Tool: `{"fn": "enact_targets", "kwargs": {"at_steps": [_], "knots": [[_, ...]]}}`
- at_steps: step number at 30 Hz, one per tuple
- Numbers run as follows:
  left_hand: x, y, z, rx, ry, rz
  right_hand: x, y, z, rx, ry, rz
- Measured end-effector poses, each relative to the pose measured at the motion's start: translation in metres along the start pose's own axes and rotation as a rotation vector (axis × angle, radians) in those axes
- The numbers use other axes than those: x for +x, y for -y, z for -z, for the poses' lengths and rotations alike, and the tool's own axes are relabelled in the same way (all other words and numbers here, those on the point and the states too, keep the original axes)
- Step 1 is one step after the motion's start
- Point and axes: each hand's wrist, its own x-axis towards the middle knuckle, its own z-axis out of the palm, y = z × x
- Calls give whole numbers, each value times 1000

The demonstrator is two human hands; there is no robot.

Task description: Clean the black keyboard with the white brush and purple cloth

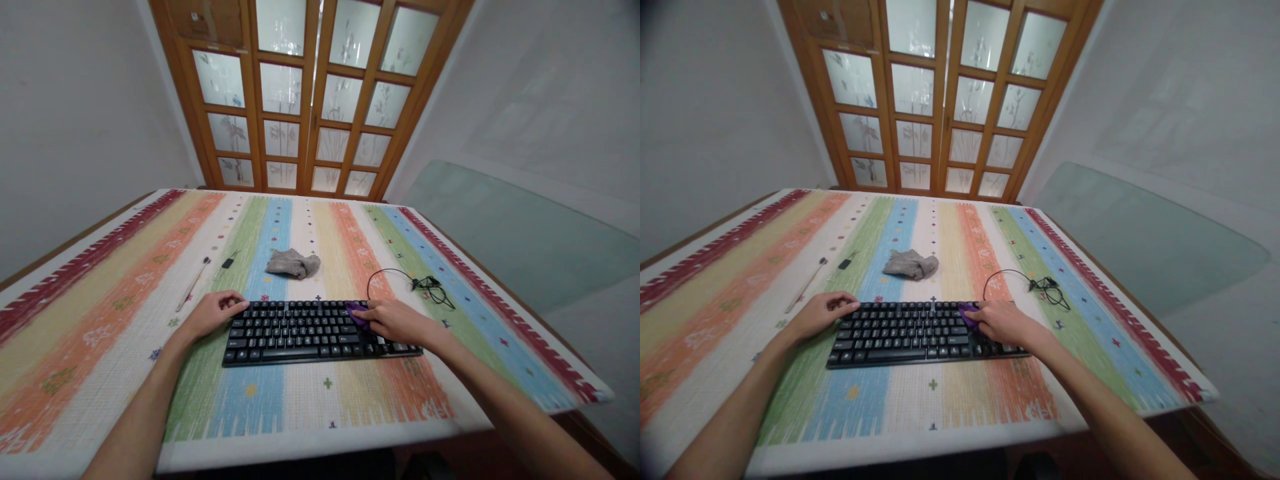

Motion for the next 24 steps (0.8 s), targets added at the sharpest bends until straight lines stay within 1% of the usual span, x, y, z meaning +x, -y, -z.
{"fn": "enact_targets", "kwargs": {"at_steps": [3, 7, 10, 12, 14, 16, 21, 24], "knots": [[0, 0, 0, -6, -3, 3, -3, -4, 4, 29, -43, 12], [0, 0, 0, -11, 4, 9, -16, -20, 14, 48, -177, -70], [0, 0, 0, -1, 4, 7, -26, -31, 16, 55, -234, -118], [0, 0, 0, -1, 4, 10, -29, -33, 12, 64, -224, -107], [1, 1, 0, -2, 10, 20, -28, -29, 7, 78, -193, -71], [1, 1, -1, 0, 16, 27, -23, -21, 1, 85, -163, -53], [2, 3, -1, 2, 9, 34, -8, 0, -8, 74, -61, -69], [2, 2, -1, 3, 12, 31, -4, 6, -14, 65, -51, -71]]}}
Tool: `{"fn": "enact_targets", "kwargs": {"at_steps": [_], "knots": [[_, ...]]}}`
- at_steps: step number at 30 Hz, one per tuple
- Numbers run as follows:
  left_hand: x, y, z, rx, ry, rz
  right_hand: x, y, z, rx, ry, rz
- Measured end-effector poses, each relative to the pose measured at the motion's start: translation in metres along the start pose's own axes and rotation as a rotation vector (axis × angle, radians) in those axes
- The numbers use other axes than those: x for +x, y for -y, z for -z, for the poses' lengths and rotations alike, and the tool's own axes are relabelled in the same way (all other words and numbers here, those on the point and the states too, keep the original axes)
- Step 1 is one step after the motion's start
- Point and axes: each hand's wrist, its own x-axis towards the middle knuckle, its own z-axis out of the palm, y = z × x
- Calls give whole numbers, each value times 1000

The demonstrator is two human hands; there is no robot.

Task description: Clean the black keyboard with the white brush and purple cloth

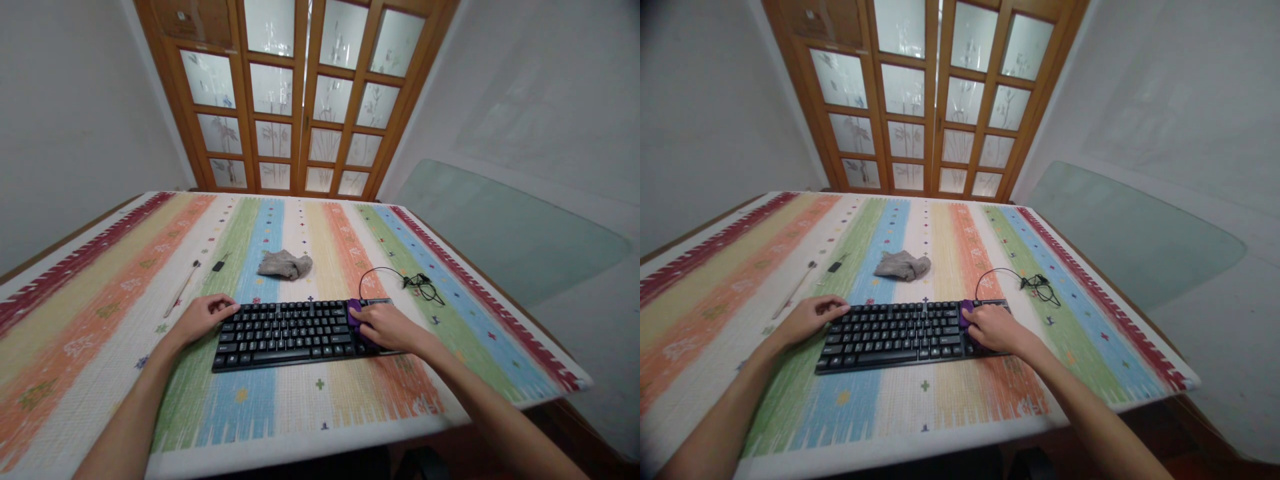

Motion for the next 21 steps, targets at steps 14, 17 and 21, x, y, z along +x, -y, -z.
{"fn": "enact_targets", "kwargs": {"at_steps": [14, 17, 21], "knots": [[-1, 1, 0, 11, 2, 2, -17, 15, -9, -123, 10, -51], [0, 0, 0, 14, 0, 2, -21, 10, 2, -44, 13, -33], [0, -1, 0, 13, -1, -8, -20, -1, 9, 4, -111, -167]]}}
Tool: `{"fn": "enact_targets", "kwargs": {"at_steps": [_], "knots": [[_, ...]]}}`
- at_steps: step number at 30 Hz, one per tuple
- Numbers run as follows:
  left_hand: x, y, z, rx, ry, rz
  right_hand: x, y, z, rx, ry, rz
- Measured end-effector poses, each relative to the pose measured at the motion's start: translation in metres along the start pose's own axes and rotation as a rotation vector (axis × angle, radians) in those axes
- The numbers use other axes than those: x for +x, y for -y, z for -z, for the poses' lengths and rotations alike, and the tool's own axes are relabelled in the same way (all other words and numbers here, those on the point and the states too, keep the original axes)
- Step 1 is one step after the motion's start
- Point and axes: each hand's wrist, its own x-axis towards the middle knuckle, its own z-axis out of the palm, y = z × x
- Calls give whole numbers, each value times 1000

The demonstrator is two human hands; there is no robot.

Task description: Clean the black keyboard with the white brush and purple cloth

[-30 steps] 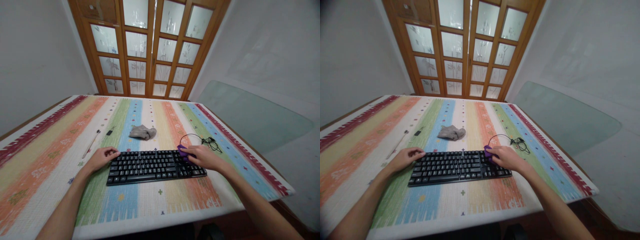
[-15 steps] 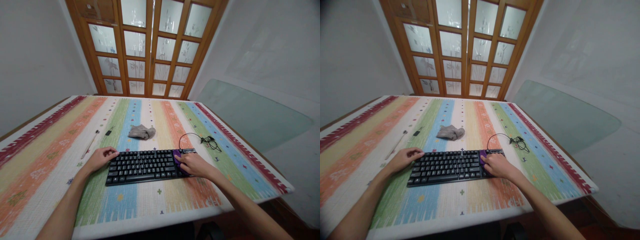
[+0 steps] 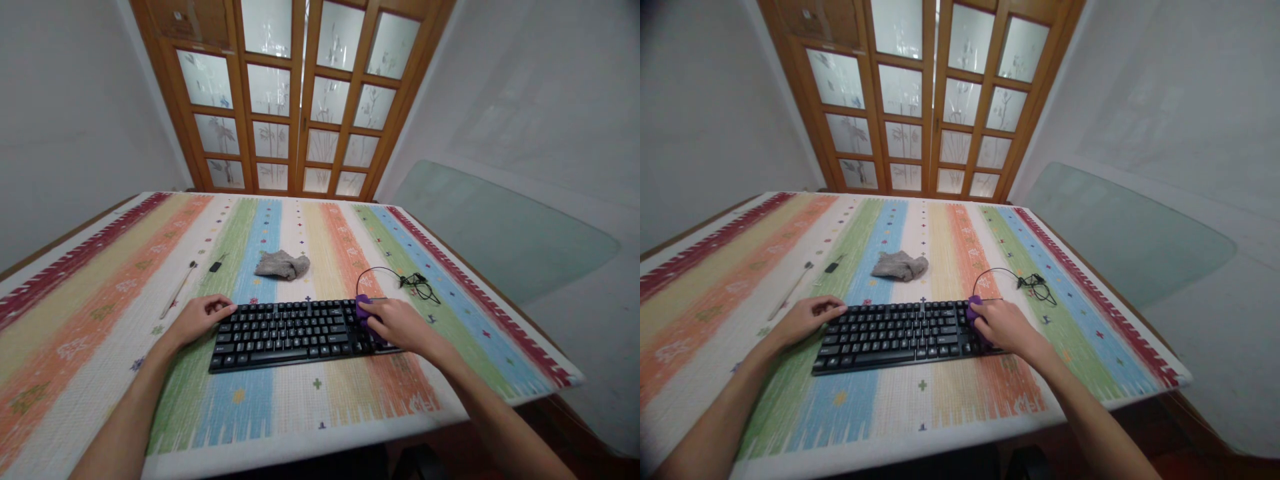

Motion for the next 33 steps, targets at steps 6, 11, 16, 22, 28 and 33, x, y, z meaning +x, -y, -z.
{"fn": "enact_targets", "kwargs": {"at_steps": [6, 11, 16, 22, 28, 33], "knots": [[-1, -1, 0, -3, -6, -1, 8, -3, -17, -48, 92, -17], [0, 1, 0, 12, 3, 1, 2, 5, -18, -176, 126, 15], [1, 3, 1, 34, 5, -14, -6, 13, -13, -198, 130, 35], [0, 2, 0, 22, -8, -14, -8, -6, -1, -14, 46, 25], [0, -1, 0, 13, 2, 1, 0, -9, -12, -22, -5, -85], [0, 0, 0, 18, 5, 1, 1, -5, -23, -126, 80, -54]]}}
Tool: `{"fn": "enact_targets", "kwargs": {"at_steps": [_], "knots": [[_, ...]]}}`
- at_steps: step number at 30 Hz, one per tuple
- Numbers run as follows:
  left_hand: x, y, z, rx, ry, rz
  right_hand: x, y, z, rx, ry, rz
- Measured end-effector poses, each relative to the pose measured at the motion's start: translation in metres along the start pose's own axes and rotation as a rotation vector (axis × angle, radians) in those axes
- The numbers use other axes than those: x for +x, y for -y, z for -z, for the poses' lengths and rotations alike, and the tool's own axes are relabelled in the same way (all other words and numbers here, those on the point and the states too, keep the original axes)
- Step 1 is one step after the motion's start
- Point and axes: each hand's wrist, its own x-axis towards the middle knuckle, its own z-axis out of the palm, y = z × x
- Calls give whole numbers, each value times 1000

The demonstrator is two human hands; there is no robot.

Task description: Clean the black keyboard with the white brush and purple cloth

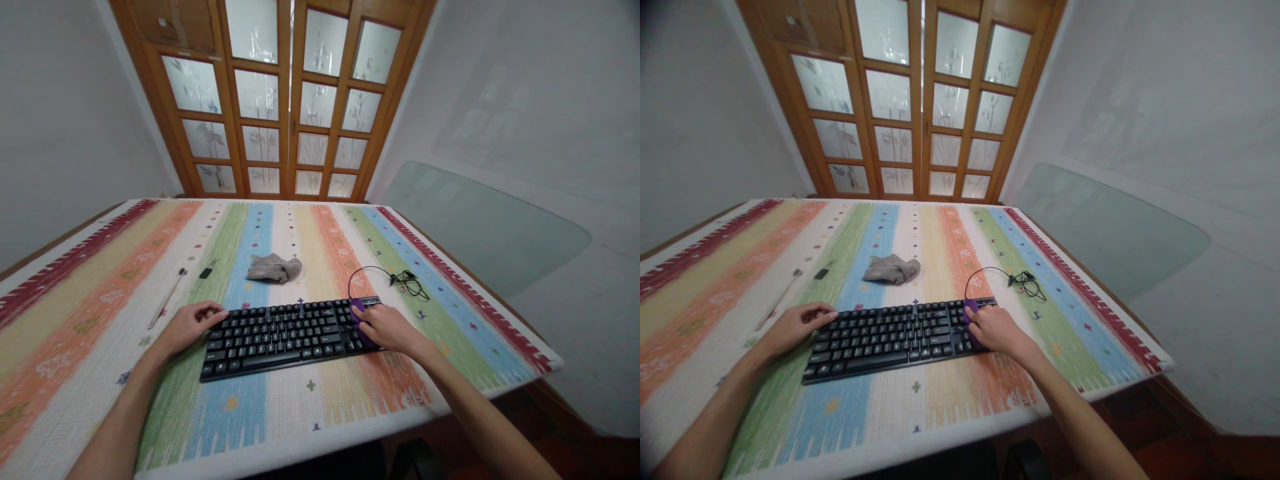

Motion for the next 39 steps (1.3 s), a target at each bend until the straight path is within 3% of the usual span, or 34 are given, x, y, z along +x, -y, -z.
{"fn": "enact_targets", "kwargs": {"at_steps": [12, 16, 19, 24, 32, 39], "knots": [[0, -1, 0, -5, -6, -4, -9, 1, 2, -24, 24, 3], [0, -1, 0, -20, -12, -1, -7, -10, 13, 82, 21, 12], [-1, -1, -1, -29, -11, -1, 0, -6, 25, 159, -50, 67], [-2, -1, -1, -30, -17, -23, 28, 43, 37, 259, -177, 329], [-3, -6, 0, -107, -52, -21, 89, 145, 46, 140, -237, 727], [-2, -3, -3, -171, -61, 15, 123, 195, 52, 1, -234, 845]]}}
